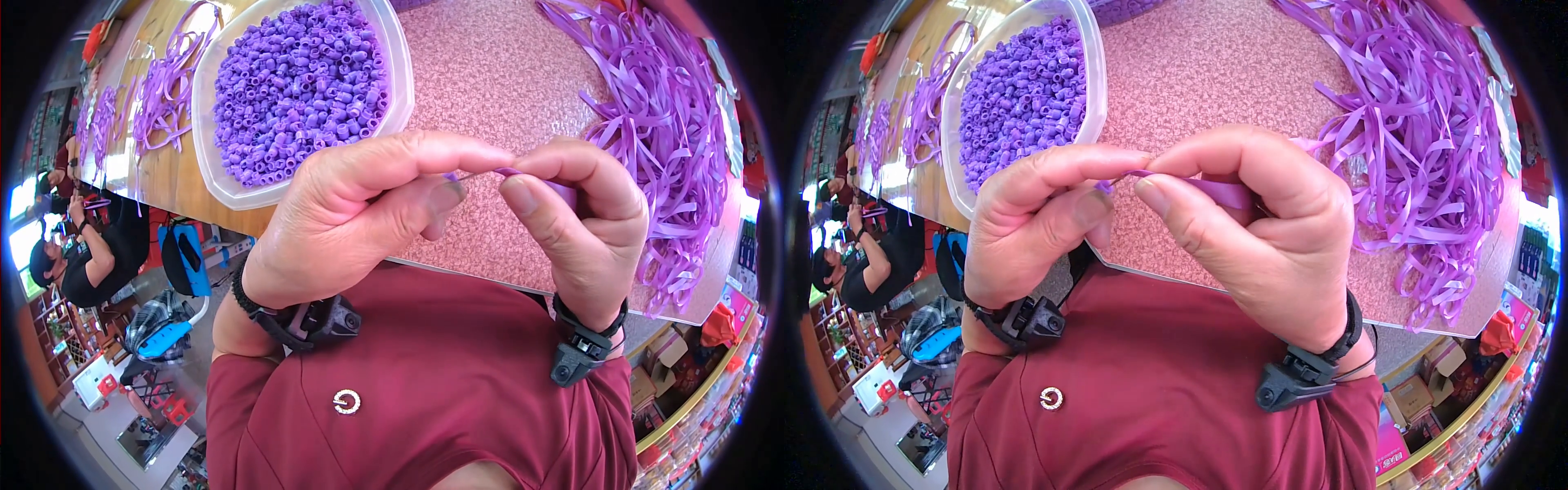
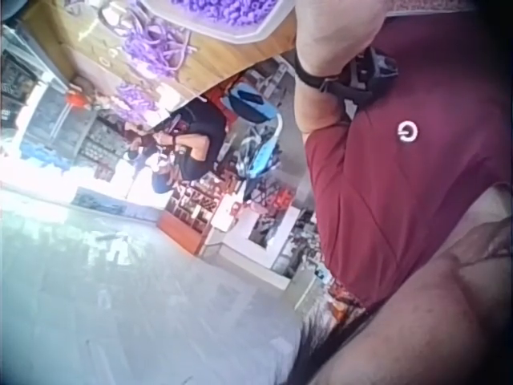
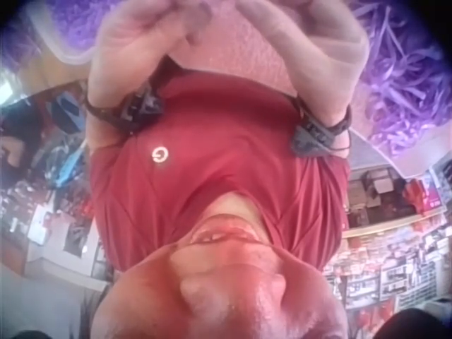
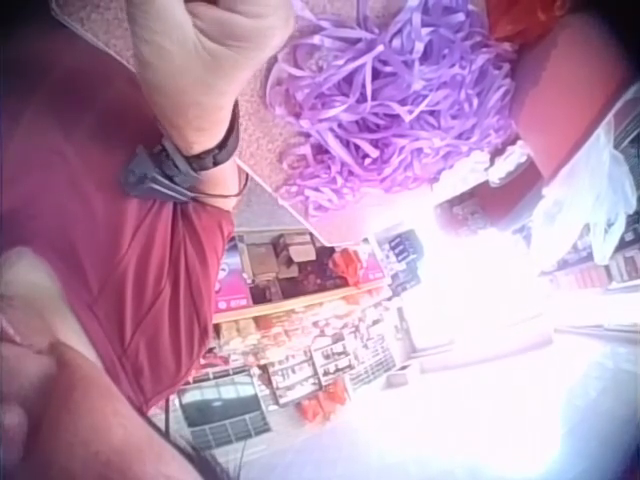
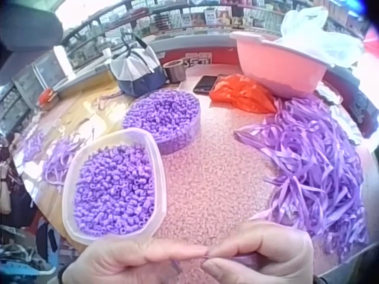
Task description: Assembling small purple components onto pink ribbons at a factory workbench.
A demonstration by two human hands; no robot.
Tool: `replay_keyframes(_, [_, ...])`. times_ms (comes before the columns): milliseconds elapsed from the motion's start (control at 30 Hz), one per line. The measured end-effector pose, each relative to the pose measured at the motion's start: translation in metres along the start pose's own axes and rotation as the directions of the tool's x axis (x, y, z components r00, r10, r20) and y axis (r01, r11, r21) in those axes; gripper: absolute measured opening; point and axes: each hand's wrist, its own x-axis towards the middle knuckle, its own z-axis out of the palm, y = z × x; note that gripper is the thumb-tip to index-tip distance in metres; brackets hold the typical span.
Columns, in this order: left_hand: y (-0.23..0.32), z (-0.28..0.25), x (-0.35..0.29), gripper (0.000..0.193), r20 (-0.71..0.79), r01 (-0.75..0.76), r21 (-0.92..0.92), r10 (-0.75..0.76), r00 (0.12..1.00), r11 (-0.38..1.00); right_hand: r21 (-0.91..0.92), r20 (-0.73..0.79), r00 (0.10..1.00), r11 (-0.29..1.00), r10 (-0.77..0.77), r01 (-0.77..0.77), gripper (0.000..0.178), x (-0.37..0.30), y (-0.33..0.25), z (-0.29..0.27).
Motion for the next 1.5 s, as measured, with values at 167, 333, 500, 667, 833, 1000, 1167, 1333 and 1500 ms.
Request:
replay_keyframes(167, [0.001,0.002,0.002,0.026,-0.015,-0.004,0.055,0.005,1.000,0.998,-0.502,0.113,0.867,0.725,-0.485,0.472,0.020,0.004,0.006,-0.002])
replay_keyframes(333, [0.005,0.006,0.001,0.025,-0.071,0.079,-0.099,-0.086,0.994,0.992,-0.504,0.271,0.809,0.639,-0.521,0.581,0.020,0.005,0.010,-0.004])
replay_keyframes(500, [0.017,-0.002,0.001,0.028,-0.013,0.224,-0.137,-0.228,0.974,0.965,-0.451,0.147,0.902,0.785,-0.405,0.426,0.020,0.006,0.008,-0.002])
replay_keyframes(667, [0.020,0.002,-0.003,0.027,-0.058,0.224,-0.066,-0.227,0.972,0.972,-0.410,0.149,0.901,0.804,-0.407,0.431,0.019,0.007,0.009,-0.001])
replay_keyframes(833, [0.017,0.000,-0.006,0.019,-0.143,0.138,0.377,-0.089,0.986,0.916,-0.401,0.157,0.906,0.813,-0.393,0.423,0.019,0.005,0.011,-0.002])
replay_keyframes(1000, [0.010,0.000,-0.009,0.014,-0.188,0.047,0.442,0.042,0.981,0.896,-0.370,0.192,0.913,0.835,-0.360,0.407,0.019,0.002,0.012,-0.003])
replay_keyframes(1167, [0.014,-0.005,-0.007,0.022,-0.164,0.005,0.569,0.108,0.981,0.822,-0.348,0.237,0.926,0.864,-0.295,0.364,0.018,0.007,0.014,-0.004])
replay_keyframes(1333, [0.018,-0.018,-0.008,0.022,-0.108,-0.030,0.646,0.130,0.986,0.762,-0.299,0.345,0.935,0.936,-0.078,0.188,0.044,0.017,0.000,-0.002])
replay_keyframes(1500, [0.024,-0.019,-0.020,0.027,0.009,-0.189,0.755,0.278,0.960,0.628,-0.337,0.614,0.785,0.926,0.078,0.171,0.041,0.030,-0.026,0.007])
